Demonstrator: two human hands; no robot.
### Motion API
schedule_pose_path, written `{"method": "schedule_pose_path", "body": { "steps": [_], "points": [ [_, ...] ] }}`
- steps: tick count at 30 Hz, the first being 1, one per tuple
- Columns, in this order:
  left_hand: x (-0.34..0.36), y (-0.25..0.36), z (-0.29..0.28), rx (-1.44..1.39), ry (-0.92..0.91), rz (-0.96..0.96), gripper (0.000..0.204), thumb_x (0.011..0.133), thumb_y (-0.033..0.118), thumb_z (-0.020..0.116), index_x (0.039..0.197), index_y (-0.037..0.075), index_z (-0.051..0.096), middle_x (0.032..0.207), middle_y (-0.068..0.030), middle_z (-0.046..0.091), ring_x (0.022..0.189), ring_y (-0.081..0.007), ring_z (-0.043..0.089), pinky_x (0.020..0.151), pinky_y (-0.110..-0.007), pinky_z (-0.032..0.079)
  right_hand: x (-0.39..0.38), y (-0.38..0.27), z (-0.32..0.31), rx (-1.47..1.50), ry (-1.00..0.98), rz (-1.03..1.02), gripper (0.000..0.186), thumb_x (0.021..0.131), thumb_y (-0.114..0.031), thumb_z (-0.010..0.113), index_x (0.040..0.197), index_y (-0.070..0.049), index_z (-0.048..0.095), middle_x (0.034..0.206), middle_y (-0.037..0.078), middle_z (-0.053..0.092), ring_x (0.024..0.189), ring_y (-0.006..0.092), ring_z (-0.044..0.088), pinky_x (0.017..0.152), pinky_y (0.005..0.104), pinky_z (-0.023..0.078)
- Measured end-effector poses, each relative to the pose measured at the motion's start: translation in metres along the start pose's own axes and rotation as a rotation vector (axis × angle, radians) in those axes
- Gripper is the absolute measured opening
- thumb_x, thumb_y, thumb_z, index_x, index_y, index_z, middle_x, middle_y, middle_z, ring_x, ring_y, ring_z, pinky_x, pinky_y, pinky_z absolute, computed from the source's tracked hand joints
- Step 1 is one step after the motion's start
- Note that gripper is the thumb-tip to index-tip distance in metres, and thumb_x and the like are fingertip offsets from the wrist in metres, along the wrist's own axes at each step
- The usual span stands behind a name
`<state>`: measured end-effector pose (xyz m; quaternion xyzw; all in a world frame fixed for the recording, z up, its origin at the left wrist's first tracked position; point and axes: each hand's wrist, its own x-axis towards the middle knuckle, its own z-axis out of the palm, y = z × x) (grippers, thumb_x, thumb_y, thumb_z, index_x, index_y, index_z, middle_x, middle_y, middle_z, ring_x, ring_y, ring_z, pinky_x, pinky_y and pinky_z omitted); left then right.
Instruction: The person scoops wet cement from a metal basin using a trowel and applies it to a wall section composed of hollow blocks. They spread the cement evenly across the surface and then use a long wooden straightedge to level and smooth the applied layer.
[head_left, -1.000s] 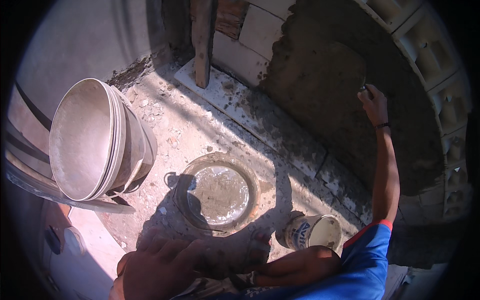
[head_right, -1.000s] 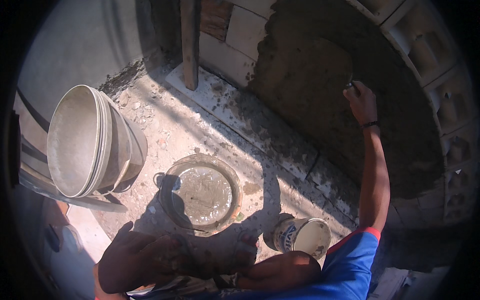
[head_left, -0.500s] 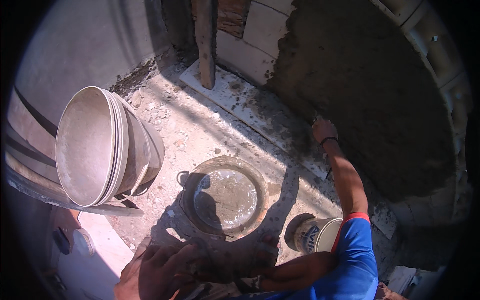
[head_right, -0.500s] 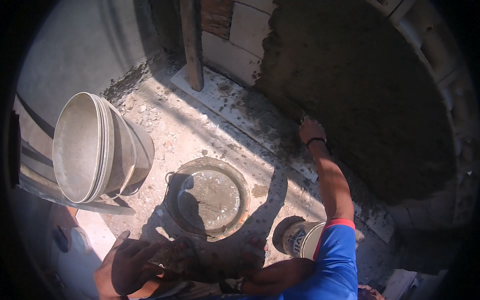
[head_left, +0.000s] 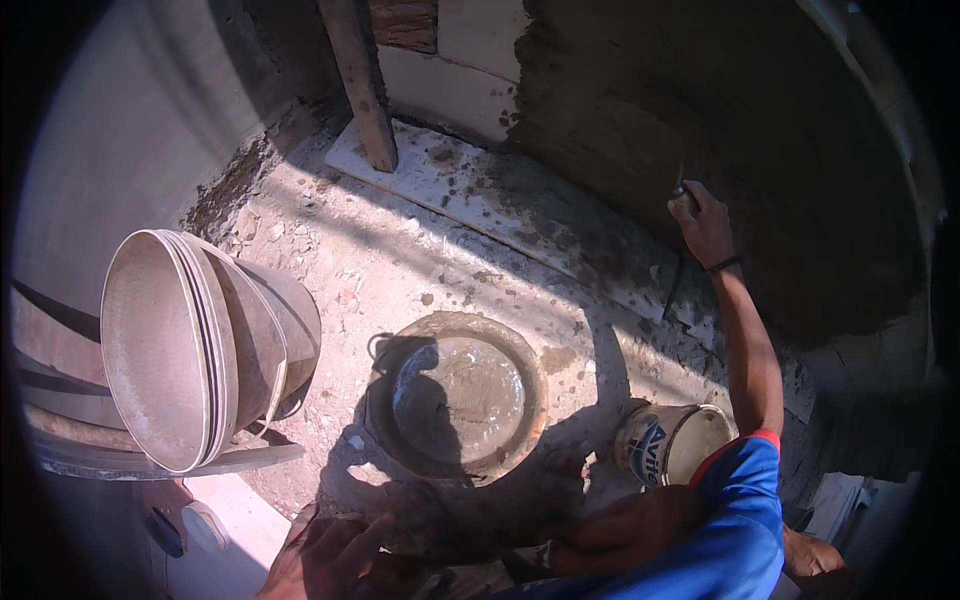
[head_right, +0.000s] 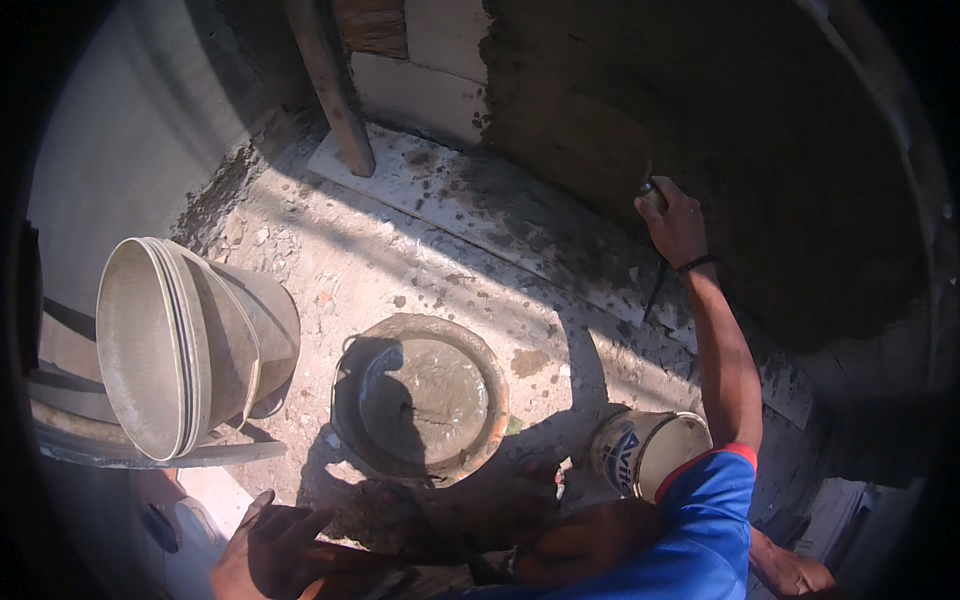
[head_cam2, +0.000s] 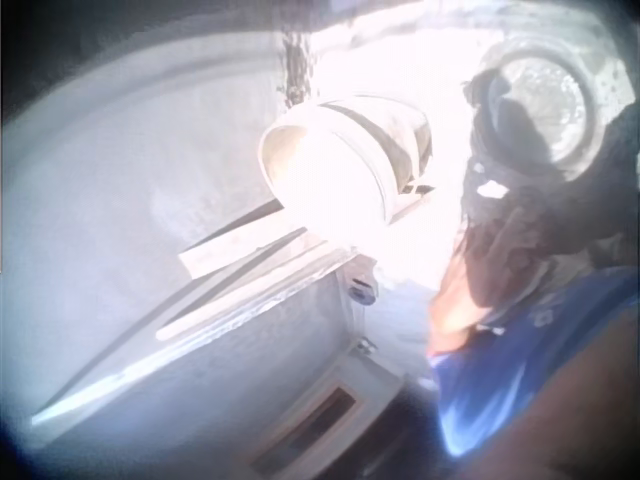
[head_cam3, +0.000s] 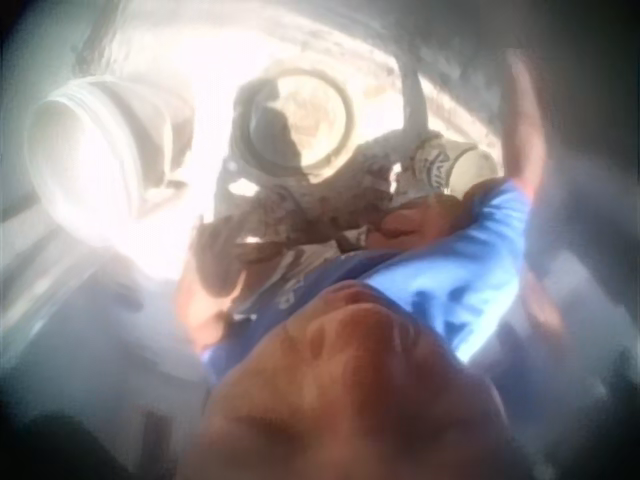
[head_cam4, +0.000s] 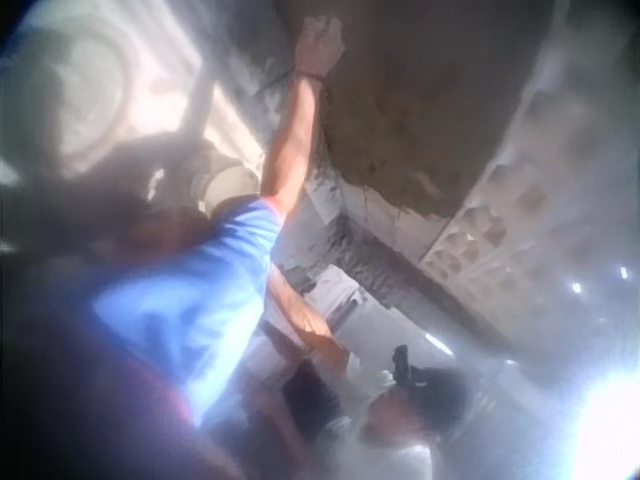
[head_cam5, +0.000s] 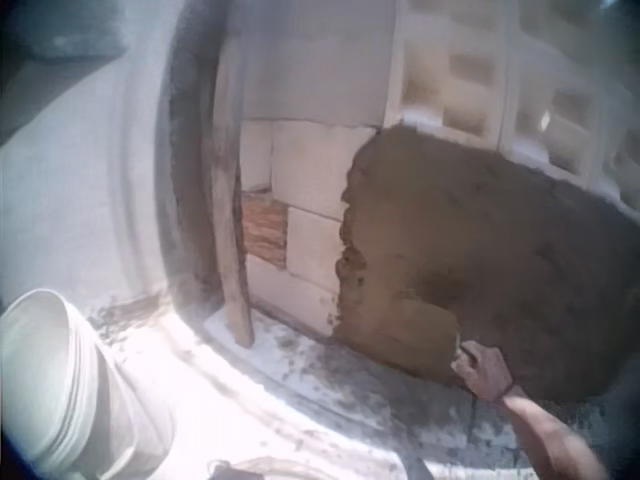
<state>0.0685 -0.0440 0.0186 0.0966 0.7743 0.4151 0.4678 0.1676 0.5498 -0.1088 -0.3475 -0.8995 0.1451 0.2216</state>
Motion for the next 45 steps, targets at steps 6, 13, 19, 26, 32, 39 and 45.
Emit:
{"method": "schedule_pose_path", "body": {
  "steps": [6,13,19,26,32,39,45],
  "points": [
    [0.008,0.017,-0.009,0.567,-0.132,0.186,0.057,0.092,0.032,0.061,0.138,-0.001,0.054,0.138,-0.0206,0.055,0.129,-0.0385,0.049,0.116,-0.044,0.032,-0.007,0.044,0.073,-0.220,-0.400,0.155,0.034,0.084,-0.025,0.067,0.112,-0.007,0.070,0.107,0.021,0.071,0.103,0.0400,0.067,0.091,0.0491,0.052],
    [0.008,0.030,-0.015,0.782,-0.195,0.248,0.058,0.091,0.031,0.061,0.138,-0.001,0.053,0.138,-0.0206,0.055,0.129,-0.0386,0.049,0.117,-0.044,0.032,-0.009,0.085,0.040,-0.526,-0.479,0.262,0.029,0.086,-0.022,0.061,0.109,-0.009,0.072,0.116,0.018,0.070,0.107,0.0396,0.066,0.095,0.0500,0.052],
    [0.006,0.036,-0.017,0.848,-0.222,0.250,0.058,0.090,0.030,0.061,0.138,-0.001,0.053,0.138,-0.0206,0.055,0.129,-0.0386,0.049,0.117,-0.044,0.031,-0.033,0.046,0.013,-0.259,-0.329,0.170,0.030,0.084,-0.024,0.067,0.107,-0.005,0.070,0.107,0.021,0.071,0.101,0.0403,0.066,0.089,0.0508,0.052],
    [0.012,0.048,-0.017,0.918,-0.250,0.255,0.058,0.089,0.029,0.061,0.138,-0.001,0.053,0.138,-0.0206,0.055,0.128,-0.0387,0.049,0.117,-0.044,0.031,0.017,0.017,0.114,-0.206,-0.439,0.161,0.031,0.084,-0.026,0.066,0.108,-0.006,0.070,0.108,0.021,0.071,0.106,0.0399,0.066,0.093,0.0502,0.052],
    [0.013,0.034,-0.024,0.909,-0.260,0.227,0.061,0.084,0.027,0.058,0.137,-0.002,0.053,0.137,-0.0229,0.055,0.127,-0.0406,0.049,0.118,-0.046,0.029,0.016,0.059,0.039,-0.291,-0.359,0.137,0.038,0.083,-0.028,0.069,0.116,-0.011,0.070,0.115,0.018,0.070,0.112,0.0365,0.063,0.098,0.0479,0.050],
    [0.026,0.013,-0.035,0.933,-0.180,0.298,0.053,0.093,0.026,0.048,0.140,0.002,0.052,0.142,-0.0215,0.053,0.135,-0.0434,0.042,0.118,-0.047,0.029,0.018,0.044,-0.070,-0.152,-0.054,0.032,0.039,0.082,-0.025,0.072,0.115,-0.004,0.069,0.099,0.019,0.072,0.094,0.0365,0.069,0.084,0.0443,0.052],
    [0.017,0.033,-0.025,0.938,-0.197,0.303,0.051,0.094,0.026,0.047,0.140,0.003,0.053,0.141,-0.0213,0.054,0.133,-0.0432,0.043,0.117,-0.046,0.030,-0.005,0.009,-0.050,0.023,0.115,0.030,0.036,0.086,-0.026,0.069,0.113,0.000,0.067,0.095,0.022,0.071,0.092,0.0381,0.069,0.080,0.0455,0.052]
  ]
}}
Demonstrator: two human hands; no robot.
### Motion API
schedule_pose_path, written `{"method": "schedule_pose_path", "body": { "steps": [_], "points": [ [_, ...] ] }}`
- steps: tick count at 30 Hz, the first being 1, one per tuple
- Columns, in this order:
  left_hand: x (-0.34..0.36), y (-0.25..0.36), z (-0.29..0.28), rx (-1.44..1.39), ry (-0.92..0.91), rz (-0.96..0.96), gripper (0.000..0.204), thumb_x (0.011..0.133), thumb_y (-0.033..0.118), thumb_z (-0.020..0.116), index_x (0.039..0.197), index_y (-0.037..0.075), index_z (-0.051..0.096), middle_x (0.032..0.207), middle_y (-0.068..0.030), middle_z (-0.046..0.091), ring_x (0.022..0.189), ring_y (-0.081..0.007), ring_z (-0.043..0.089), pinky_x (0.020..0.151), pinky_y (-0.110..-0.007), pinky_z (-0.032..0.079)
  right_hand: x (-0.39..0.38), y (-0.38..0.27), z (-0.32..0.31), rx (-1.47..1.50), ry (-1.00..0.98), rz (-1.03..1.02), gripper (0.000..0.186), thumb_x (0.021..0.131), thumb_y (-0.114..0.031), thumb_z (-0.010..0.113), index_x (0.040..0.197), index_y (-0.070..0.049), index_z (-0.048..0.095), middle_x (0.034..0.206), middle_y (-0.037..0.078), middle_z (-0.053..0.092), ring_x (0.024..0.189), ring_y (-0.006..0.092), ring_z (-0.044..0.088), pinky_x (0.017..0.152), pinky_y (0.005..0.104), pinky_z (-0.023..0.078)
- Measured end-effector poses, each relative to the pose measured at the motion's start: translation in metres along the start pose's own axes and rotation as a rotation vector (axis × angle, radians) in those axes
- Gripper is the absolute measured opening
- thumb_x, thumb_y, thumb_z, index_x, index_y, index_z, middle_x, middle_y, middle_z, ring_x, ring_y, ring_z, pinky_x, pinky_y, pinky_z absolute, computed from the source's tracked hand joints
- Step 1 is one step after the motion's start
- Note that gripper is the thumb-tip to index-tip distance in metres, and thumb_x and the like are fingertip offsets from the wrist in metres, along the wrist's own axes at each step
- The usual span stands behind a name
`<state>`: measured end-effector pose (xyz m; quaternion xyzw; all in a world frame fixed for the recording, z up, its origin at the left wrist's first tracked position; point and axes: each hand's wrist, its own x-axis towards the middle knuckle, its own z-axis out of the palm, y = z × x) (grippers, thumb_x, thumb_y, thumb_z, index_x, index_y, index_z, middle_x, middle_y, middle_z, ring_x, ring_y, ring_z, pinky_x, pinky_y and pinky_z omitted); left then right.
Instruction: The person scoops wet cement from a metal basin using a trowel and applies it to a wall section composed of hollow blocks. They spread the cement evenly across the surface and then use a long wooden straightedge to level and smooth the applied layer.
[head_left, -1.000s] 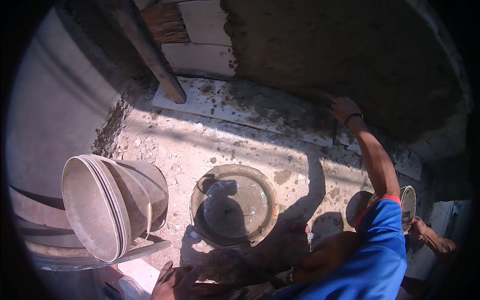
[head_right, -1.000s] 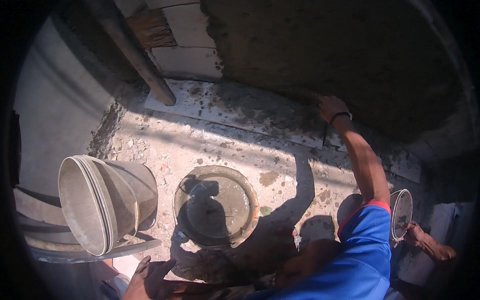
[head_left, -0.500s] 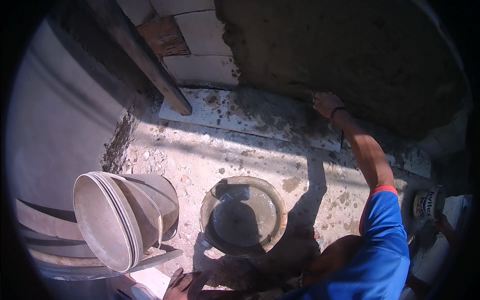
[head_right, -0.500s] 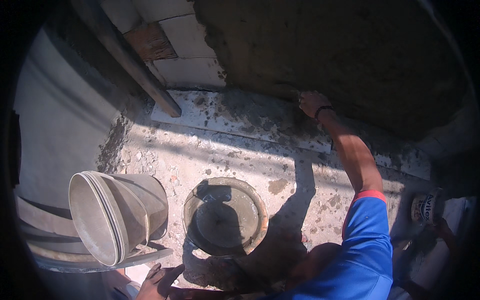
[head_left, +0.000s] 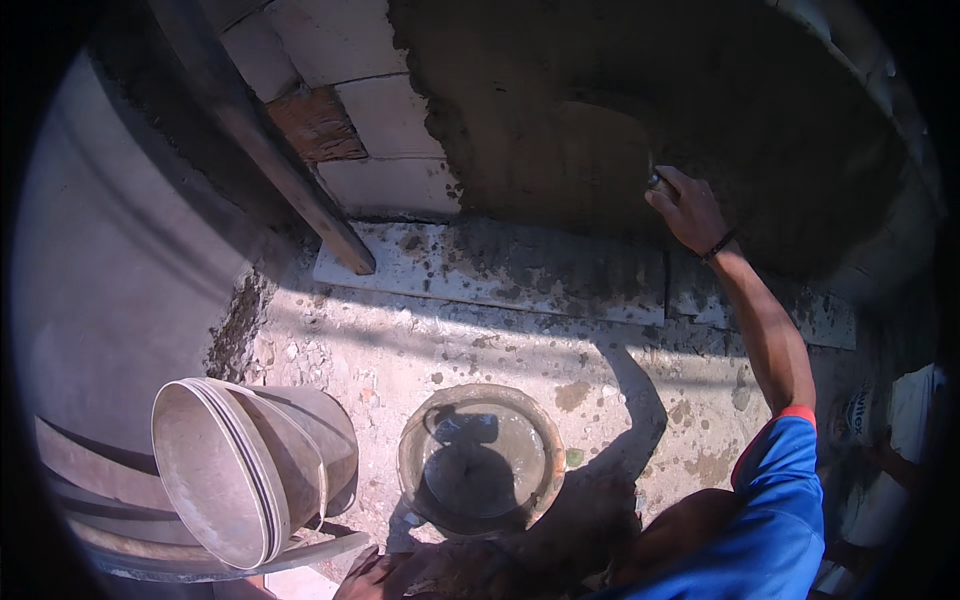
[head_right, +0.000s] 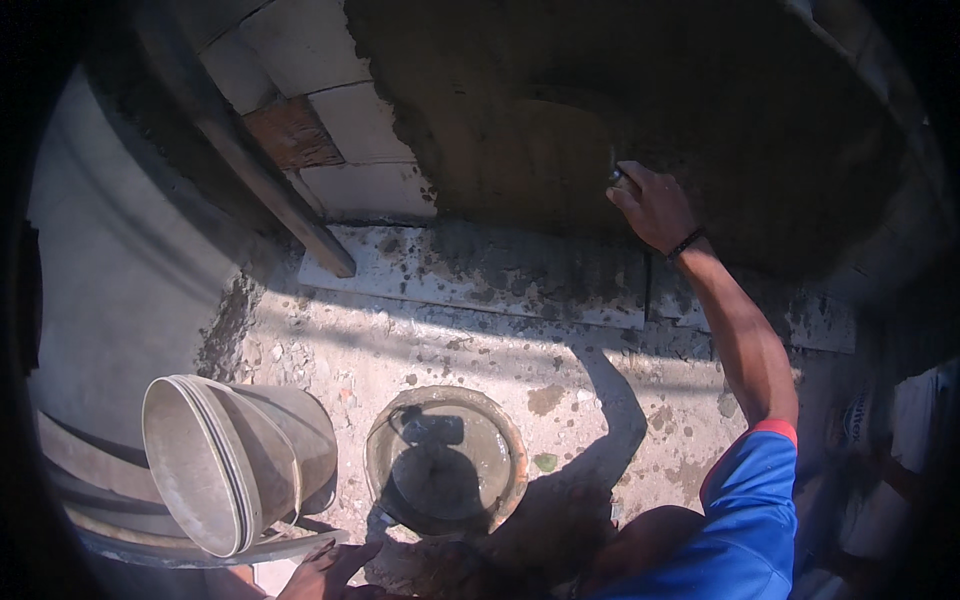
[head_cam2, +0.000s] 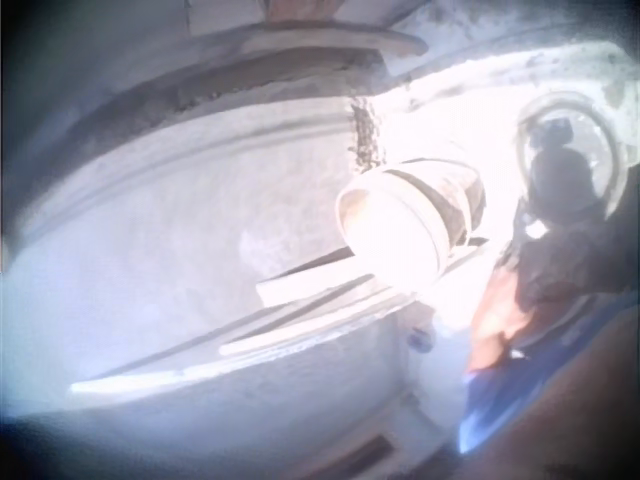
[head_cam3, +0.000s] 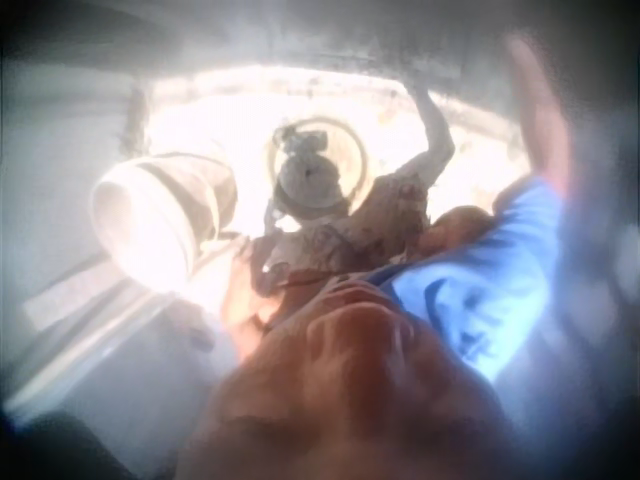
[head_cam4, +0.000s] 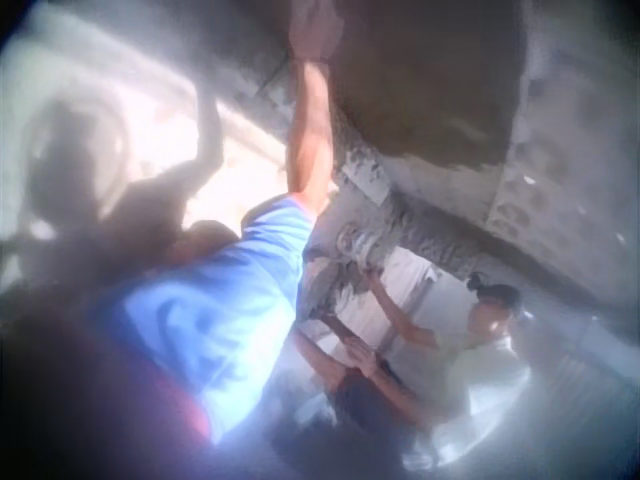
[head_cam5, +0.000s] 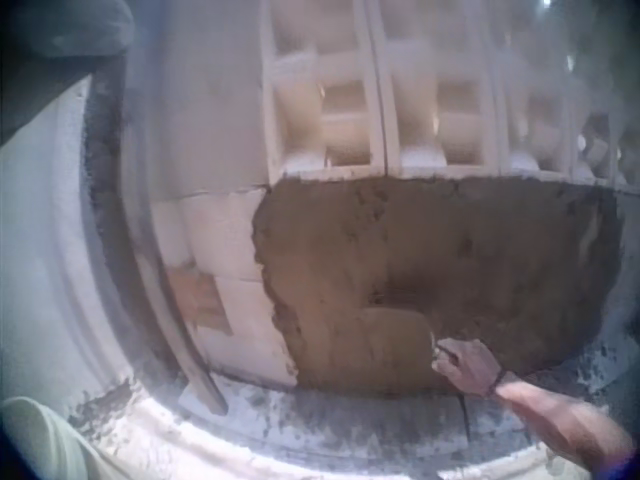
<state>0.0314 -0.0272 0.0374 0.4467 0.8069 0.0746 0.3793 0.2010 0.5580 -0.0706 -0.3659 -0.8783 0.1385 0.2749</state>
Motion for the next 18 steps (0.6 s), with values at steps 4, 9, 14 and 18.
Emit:
{"method": "schedule_pose_path", "body": {
  "steps": [4,9,14,18],
  "points": [
    [-0.001,0.004,0.001,0.001,0.017,0.000,0.050,0.095,0.026,0.047,0.140,0.004,0.053,0.140,-0.0212,0.054,0.132,-0.0431,0.044,0.116,-0.046,0.031,0.010,-0.023,0.041,-0.132,-0.219,-0.024,0.033,0.086,-0.025,0.069,0.113,-0.006,0.068,0.103,0.020,0.072,0.098,0.0404,0.067,0.084,0.0471,0.053],
    [-0.006,0.009,0.004,-0.006,0.055,-0.023,0.049,0.096,0.025,0.046,0.140,0.005,0.054,0.139,-0.0211,0.055,0.131,-0.0429,0.045,0.115,-0.046,0.032,0.059,-0.028,-0.007,-0.088,-0.056,-0.056,0.033,0.083,-0.025,0.071,0.110,-0.006,0.069,0.099,0.018,0.072,0.095,0.0388,0.068,0.083,0.0450,0.053],
    [-0.015,0.022,0.003,-0.031,0.124,-0.077,0.048,0.096,0.025,0.045,0.139,0.006,0.054,0.137,-0.0209,0.056,0.130,-0.0428,0.046,0.114,-0.046,0.033,0.091,-0.037,-0.080,0.049,0.160,-0.146,0.028,0.084,-0.024,0.071,0.104,-0.006,0.072,0.082,0.013,0.071,0.076,0.0276,0.069,0.071,0.0377,0.052],
    [-0.022,0.010,0.012,-0.030,0.178,0.144,0.045,0.090,0.013,0.060,0.134,0.008,0.058,0.123,-0.0176,0.063,0.111,-0.0380,0.056,0.096,-0.046,0.045,0.091,-0.044,-0.123,0.377,0.102,0.064,0.022,0.088,-0.022,0.068,0.098,-0.003,0.069,0.072,0.001,0.061,0.063,0.0104,0.057,0.057,0.0276,0.045]
  ]
}}
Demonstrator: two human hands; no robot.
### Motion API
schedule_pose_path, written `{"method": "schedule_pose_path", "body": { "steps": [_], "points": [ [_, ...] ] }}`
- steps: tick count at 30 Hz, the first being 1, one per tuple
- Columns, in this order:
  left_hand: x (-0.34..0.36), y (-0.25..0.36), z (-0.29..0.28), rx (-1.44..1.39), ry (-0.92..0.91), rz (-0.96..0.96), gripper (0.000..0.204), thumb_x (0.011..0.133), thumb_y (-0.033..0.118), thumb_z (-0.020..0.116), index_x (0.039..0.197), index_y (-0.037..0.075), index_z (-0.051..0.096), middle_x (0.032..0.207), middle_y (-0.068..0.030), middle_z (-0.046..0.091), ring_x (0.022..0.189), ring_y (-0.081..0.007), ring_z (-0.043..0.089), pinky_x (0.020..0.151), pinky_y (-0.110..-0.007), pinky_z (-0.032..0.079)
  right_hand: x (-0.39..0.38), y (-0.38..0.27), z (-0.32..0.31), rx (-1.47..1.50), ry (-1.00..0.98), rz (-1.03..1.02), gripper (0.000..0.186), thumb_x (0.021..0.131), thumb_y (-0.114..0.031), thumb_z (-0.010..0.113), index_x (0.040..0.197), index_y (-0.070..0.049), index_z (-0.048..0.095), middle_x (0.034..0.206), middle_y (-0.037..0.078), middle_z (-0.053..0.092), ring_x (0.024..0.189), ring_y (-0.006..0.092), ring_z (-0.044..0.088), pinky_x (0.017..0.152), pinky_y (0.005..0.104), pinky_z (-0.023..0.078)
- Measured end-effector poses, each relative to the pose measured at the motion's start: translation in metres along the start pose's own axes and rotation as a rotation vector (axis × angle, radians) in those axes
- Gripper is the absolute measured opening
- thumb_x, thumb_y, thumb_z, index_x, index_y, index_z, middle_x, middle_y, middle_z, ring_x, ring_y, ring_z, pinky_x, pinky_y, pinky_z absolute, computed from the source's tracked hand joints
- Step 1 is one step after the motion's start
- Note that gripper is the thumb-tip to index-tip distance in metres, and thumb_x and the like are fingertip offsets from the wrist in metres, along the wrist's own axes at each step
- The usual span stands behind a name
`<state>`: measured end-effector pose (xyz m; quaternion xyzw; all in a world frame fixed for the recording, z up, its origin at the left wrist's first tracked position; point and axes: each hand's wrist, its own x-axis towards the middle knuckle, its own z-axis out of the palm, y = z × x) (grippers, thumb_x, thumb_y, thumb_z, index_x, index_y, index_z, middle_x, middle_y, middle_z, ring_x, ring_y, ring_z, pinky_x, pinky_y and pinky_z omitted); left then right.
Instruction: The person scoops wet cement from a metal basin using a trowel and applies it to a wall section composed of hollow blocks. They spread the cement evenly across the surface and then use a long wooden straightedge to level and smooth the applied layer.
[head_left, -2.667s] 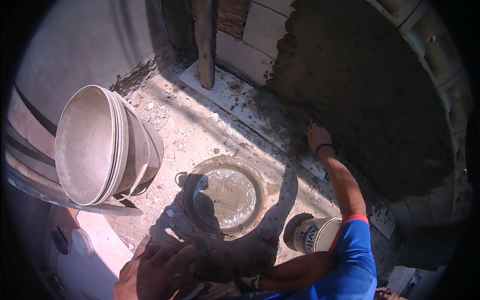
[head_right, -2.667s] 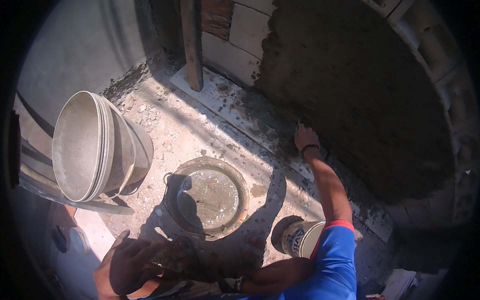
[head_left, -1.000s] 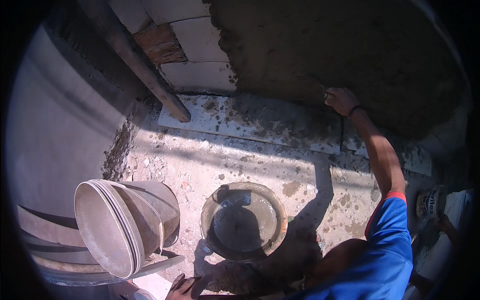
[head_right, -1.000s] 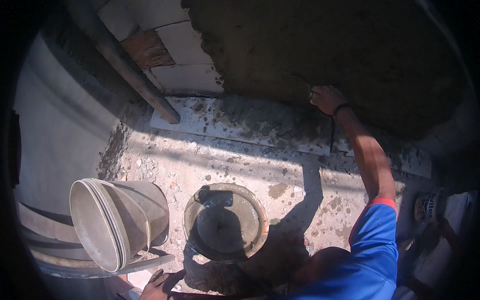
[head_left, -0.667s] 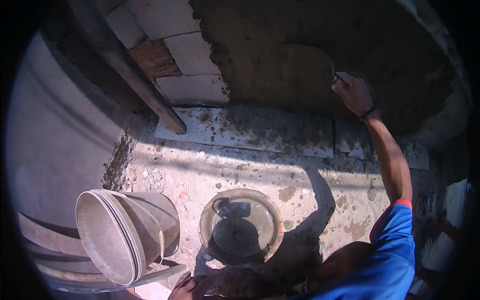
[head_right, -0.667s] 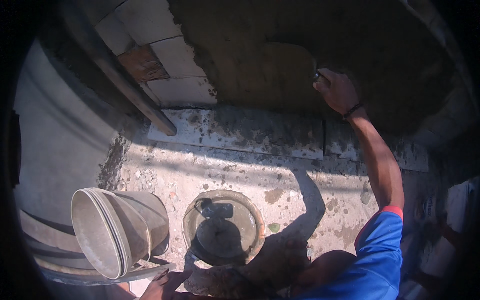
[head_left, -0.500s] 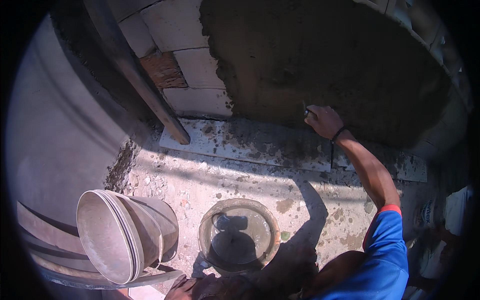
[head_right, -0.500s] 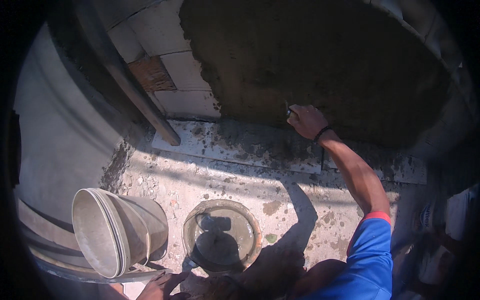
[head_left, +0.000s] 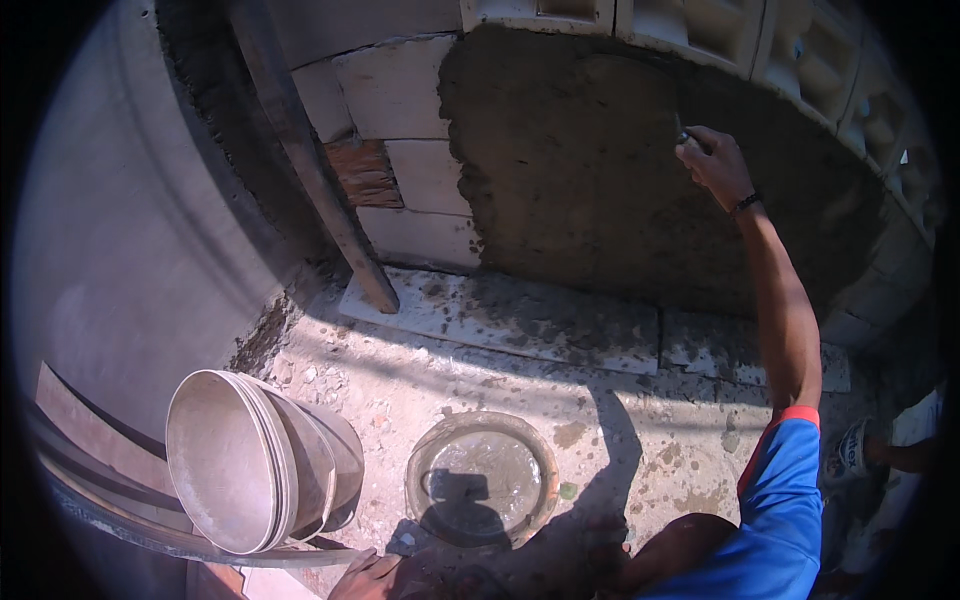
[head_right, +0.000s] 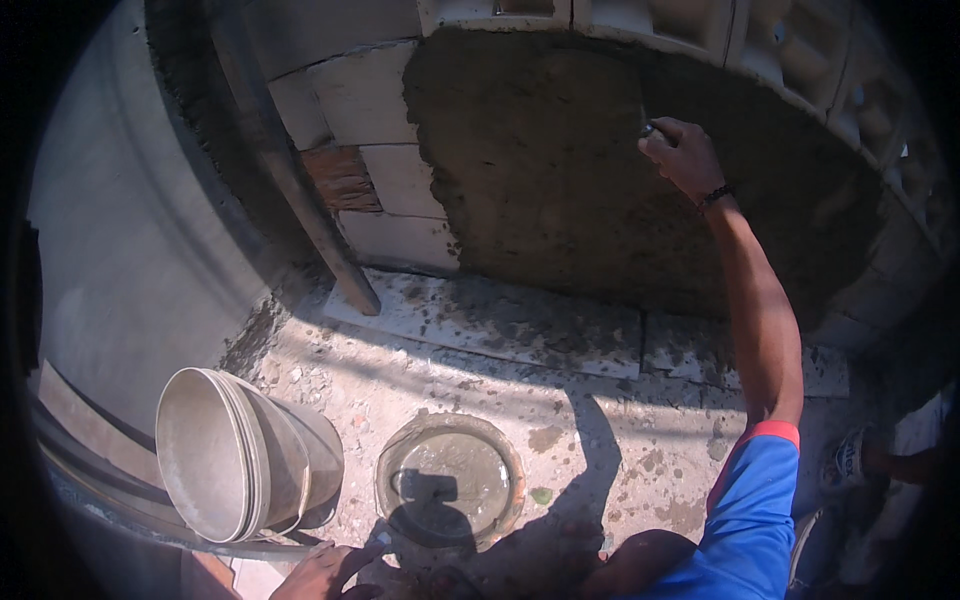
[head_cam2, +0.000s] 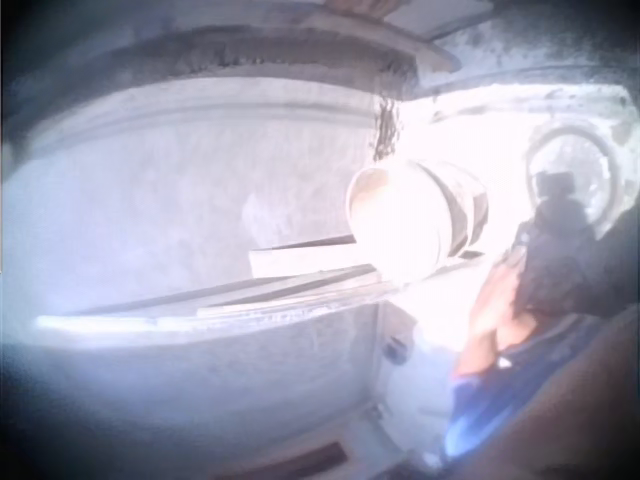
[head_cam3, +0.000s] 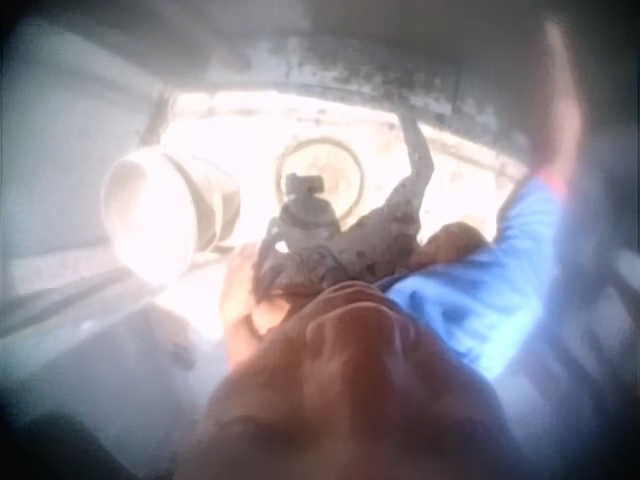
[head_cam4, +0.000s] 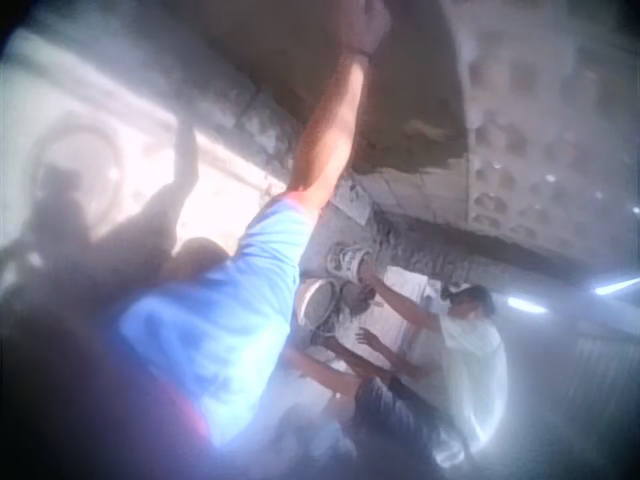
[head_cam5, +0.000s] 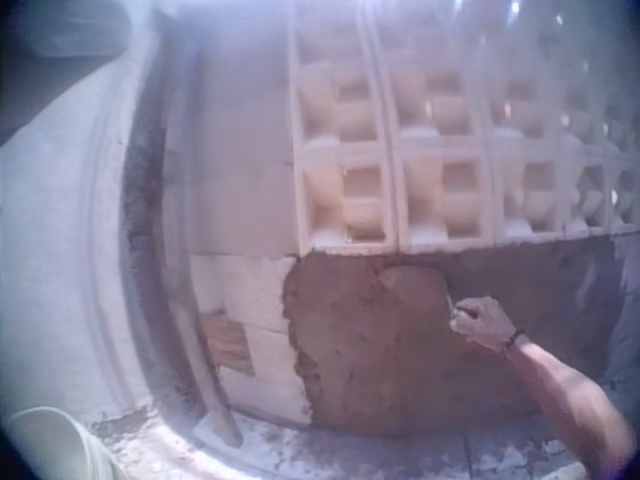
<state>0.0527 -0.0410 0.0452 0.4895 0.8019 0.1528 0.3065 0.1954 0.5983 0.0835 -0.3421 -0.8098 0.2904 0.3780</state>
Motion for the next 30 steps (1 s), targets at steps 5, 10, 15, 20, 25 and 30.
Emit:
{"method": "schedule_pose_path", "body": {
  "steps": [5,10,15,20,25,30],
  "points": [
    [0.001,-0.024,0.009,-0.031,0.200,0.166,0.059,0.074,-0.001,0.076,0.130,0.005,0.060,0.113,-0.0145,0.067,0.093,-0.0347,0.060,0.079,-0.043,0.049,-0.058,-0.021,0.019,0.229,0.131,0.063,0.020,0.092,-0.019,0.063,0.101,-0.002,0.065,0.071,-0.004,0.052,0.058,0.0055,0.049,0.050,0.0235,0.039],
    [0.001,0.013,-0.008,-0.133,0.194,0.071,0.052,0.080,0.007,0.072,0.130,0.007,0.064,0.111,-0.0154,0.068,0.105,-0.0312,0.065,0.105,-0.043,0.045,-0.160,-0.059,0.069,-0.139,-0.522,0.054,0.037,0.084,-0.020,0.070,0.109,0.006,0.063,0.073,0.010,0.061,0.066,0.0185,0.060,0.064,0.0339,0.050],
    [-0.020,0.036,-0.019,-0.246,0.412,0.145,0.042,0.085,-0.001,0.062,0.126,0.005,0.068,0.117,-0.0133,0.068,0.110,-0.0271,0.064,0.110,-0.039,0.043,-0.240,-0.096,0.122,-0.603,-1.249,-0.255,0.041,0.082,-0.017,0.066,0.119,-0.002,0.064,0.093,0.024,0.070,0.091,0.0413,0.068,0.080,0.0502,0.055],
    [-0.023,0.006,-0.004,0.008,0.207,0.180,0.056,0.081,0.016,0.067,0.136,0.008,0.058,0.116,-0.0124,0.065,0.109,-0.0284,0.061,0.108,-0.046,0.042,-0.265,-0.110,0.152,-0.711,-1.201,-0.432,0.028,0.091,-0.019,0.061,0.116,-0.004,0.063,0.096,0.021,0.066,0.088,0.0397,0.067,0.073,0.0491,0.056],
    [-0.032,-0.006,0.003,0.060,0.181,0.107,0.067,0.075,0.042,0.083,0.131,0.013,0.062,0.109,-0.0120,0.067,0.099,-0.0307,0.066,0.105,-0.048,0.046,-0.281,-0.115,0.188,-0.801,-1.128,-0.501,0.031,0.090,-0.015,0.059,0.119,-0.004,0.061,0.097,0.020,0.068,0.089,0.0375,0.070,0.077,0.0483,0.056],
    [-0.032,-0.011,0.002,0.055,0.159,0.134,0.074,0.070,0.046,0.085,0.131,0.013,0.061,0.109,-0.0118,0.068,0.101,-0.0309,0.066,0.108,-0.050,0.044,-0.318,-0.113,0.210,-0.798,-1.280,-0.680,0.039,0.085,-0.010,0.058,0.122,0.000,0.061,0.090,0.019,0.072,0.091,0.0364,0.071,0.089,0.0487,0.053]
  ]
}}
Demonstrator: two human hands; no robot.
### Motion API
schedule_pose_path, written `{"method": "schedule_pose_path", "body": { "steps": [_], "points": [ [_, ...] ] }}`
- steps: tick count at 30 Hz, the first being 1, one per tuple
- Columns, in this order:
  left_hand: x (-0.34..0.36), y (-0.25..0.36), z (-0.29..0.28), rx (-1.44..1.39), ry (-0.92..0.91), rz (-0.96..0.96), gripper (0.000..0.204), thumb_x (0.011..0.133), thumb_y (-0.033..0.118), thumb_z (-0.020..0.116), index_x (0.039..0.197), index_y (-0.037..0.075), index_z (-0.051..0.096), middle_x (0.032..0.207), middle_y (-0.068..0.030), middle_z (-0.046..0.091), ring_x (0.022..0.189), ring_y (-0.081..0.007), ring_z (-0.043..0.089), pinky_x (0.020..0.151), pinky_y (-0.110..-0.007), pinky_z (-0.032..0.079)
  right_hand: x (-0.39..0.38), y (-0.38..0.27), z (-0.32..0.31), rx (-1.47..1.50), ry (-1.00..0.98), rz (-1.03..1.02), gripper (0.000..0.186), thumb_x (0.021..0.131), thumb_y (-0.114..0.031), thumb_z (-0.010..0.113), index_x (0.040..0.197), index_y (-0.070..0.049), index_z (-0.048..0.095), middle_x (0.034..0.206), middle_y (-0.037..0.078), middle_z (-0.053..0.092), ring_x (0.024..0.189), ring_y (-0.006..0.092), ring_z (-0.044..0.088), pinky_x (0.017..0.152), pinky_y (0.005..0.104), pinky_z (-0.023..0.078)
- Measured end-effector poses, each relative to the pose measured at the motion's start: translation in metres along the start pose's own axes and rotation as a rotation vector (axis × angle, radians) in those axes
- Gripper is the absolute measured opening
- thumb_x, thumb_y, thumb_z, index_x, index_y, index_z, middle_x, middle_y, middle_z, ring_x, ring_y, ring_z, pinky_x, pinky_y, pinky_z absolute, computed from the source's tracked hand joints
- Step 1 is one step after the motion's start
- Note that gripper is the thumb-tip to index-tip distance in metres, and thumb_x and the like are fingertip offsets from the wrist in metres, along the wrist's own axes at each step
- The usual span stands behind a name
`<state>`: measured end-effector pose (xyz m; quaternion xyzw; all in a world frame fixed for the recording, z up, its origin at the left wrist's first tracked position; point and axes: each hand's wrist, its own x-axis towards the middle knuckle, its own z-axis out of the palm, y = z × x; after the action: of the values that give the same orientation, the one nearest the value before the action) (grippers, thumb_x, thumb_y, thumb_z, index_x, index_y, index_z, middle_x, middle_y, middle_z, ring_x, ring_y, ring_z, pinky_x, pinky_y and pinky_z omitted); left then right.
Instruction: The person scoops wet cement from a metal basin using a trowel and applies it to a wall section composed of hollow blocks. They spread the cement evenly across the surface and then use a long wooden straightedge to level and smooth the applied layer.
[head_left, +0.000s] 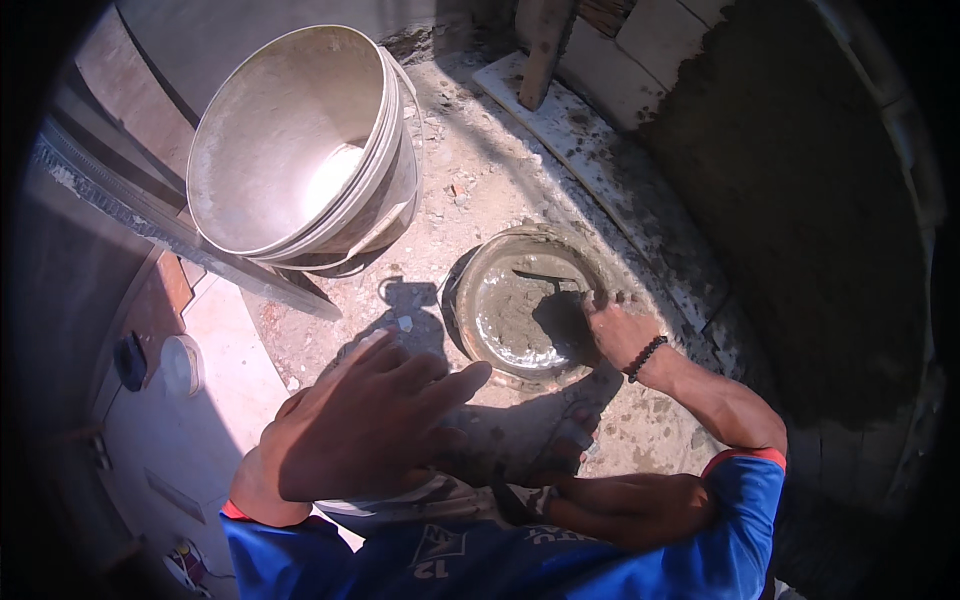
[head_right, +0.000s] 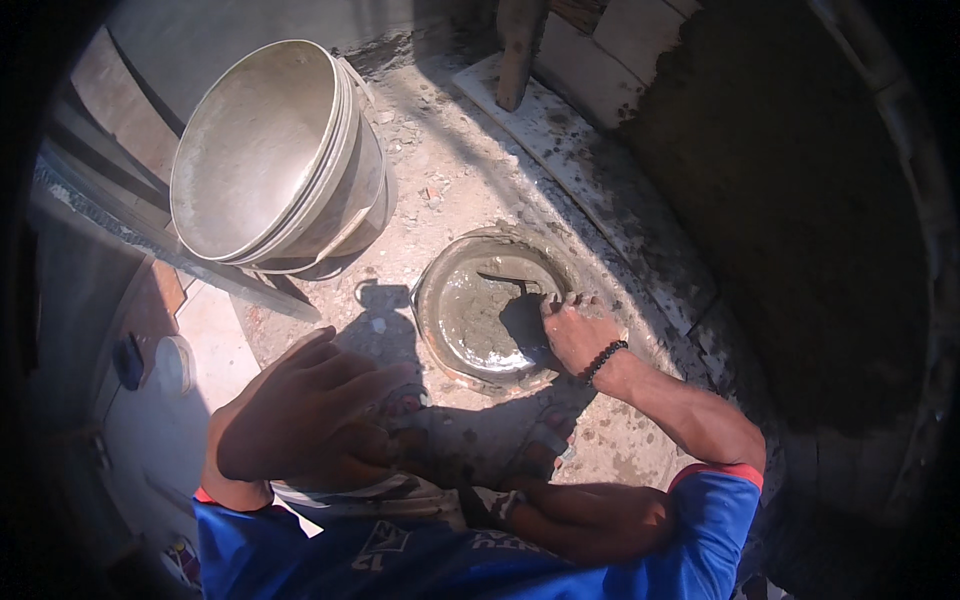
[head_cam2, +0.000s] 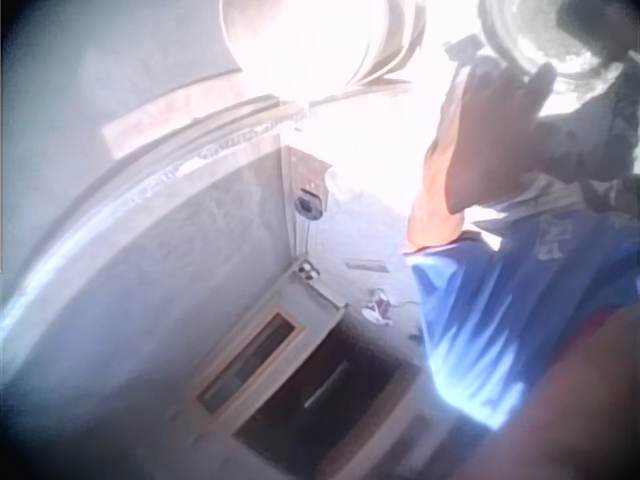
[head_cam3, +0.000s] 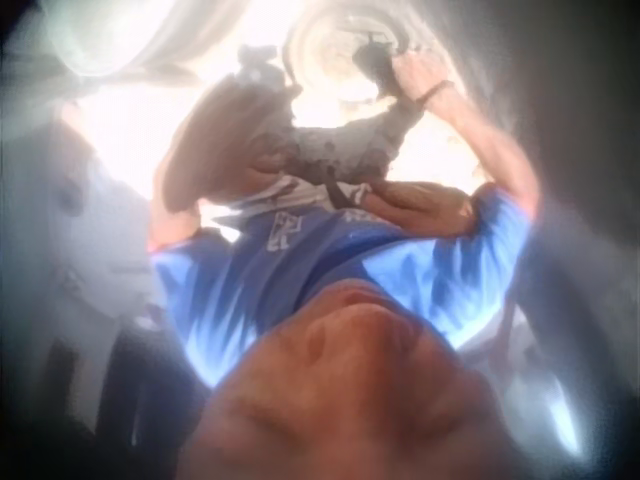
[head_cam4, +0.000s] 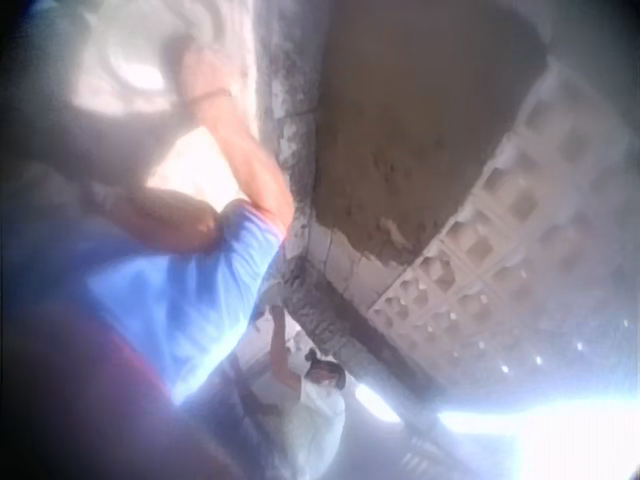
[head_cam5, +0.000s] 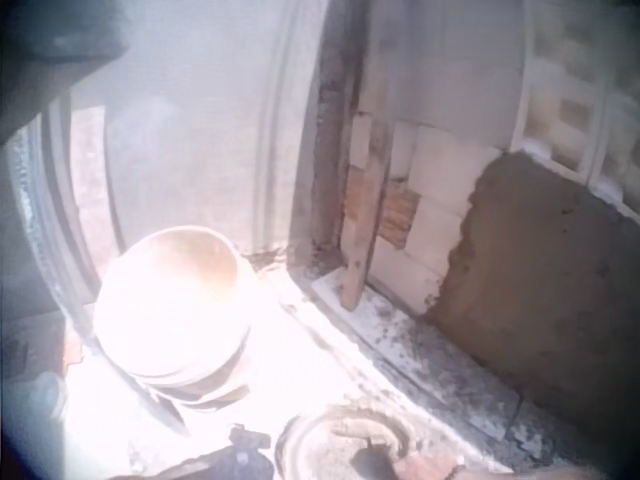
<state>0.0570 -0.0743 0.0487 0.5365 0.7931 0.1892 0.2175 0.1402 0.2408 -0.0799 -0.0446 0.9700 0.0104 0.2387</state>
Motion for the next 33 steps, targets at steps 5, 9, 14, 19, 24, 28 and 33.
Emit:
{"method": "schedule_pose_path", "body": {
  "steps": [5,9,14,19,24,28,33],
  "points": [
    [-0.001,-0.004,0.003,0.044,0.016,0.003,0.074,0.070,0.045,0.084,0.133,0.015,0.060,0.109,-0.0118,0.068,0.100,-0.0312,0.066,0.107,-0.048,0.044,-0.031,0.021,-0.017,0.066,-0.019,-0.024,0.026,0.090,-0.013,0.057,0.112,0.000,0.063,0.092,0.022,0.069,0.085,0.0413,0.069,0.068,0.0478,0.058],
    [0.006,-0.004,0.006,0.029,-0.022,0.015,0.074,0.070,0.043,0.084,0.134,0.014,0.059,0.107,-0.0117,0.067,0.097,-0.0311,0.065,0.104,-0.046,0.045,-0.017,0.037,-0.019,0.213,0.081,-0.078,0.026,0.095,-0.021,0.056,0.104,0.002,0.063,0.088,0.025,0.068,0.082,0.0437,0.067,0.069,0.0527,0.055],
    [0.015,-0.003,0.010,0.075,-0.018,0.056,0.073,0.071,0.041,0.083,0.134,0.013,0.058,0.105,-0.0113,0.067,0.094,-0.0297,0.065,0.100,-0.045,0.046,0.023,0.027,0.022,0.307,-0.125,-0.171,0.028,0.094,-0.024,0.058,0.098,0.002,0.065,0.082,0.027,0.068,0.081,0.0444,0.068,0.071,0.0527,0.056],
    [0.005,-0.001,0.006,0.077,-0.010,0.025,0.070,0.074,0.038,0.082,0.134,0.012,0.058,0.106,-0.0114,0.067,0.096,-0.0297,0.064,0.102,-0.045,0.045,-0.012,0.062,0.005,0.169,-0.136,0.070,0.026,0.094,-0.023,0.057,0.105,-0.001,0.064,0.088,0.027,0.069,0.083,0.0423,0.069,0.072,0.0506,0.057],
    [0.003,0.005,-0.004,0.017,-0.014,0.006,0.063,0.079,0.030,0.078,0.135,0.011,0.057,0.105,-0.0107,0.066,0.100,-0.0290,0.063,0.106,-0.048,0.043,-0.029,0.048,0.006,-0.020,0.154,0.186,0.024,0.093,-0.018,0.055,0.111,-0.003,0.059,0.102,0.024,0.066,0.093,0.0385,0.068,0.075,0.0493,0.054],
    [0.010,0.006,0.001,0.163,-0.155,0.058,0.060,0.083,0.031,0.074,0.136,0.010,0.055,0.107,-0.0089,0.062,0.103,-0.0279,0.060,0.103,-0.046,0.045,-0.007,0.005,0.032,-0.345,0.209,0.074,0.041,0.089,-0.017,0.054,0.127,-0.002,0.056,0.116,0.028,0.063,0.102,0.0372,0.062,0.085,0.0468,0.048],
    [-0.014,-0.001,0.017,0.389,-0.102,0.041,0.053,0.088,0.023,0.066,0.138,0.008,0.054,0.119,-0.0093,0.061,0.110,-0.0272,0.057,0.104,-0.043,0.043,-0.038,0.003,0.024,-0.182,0.041,-0.016,0.046,0.091,-0.015,0.052,0.136,-0.004,0.054,0.122,0.032,0.060,0.105,0.0429,0.065,0.085,0.0520,0.050]
  ]
}}
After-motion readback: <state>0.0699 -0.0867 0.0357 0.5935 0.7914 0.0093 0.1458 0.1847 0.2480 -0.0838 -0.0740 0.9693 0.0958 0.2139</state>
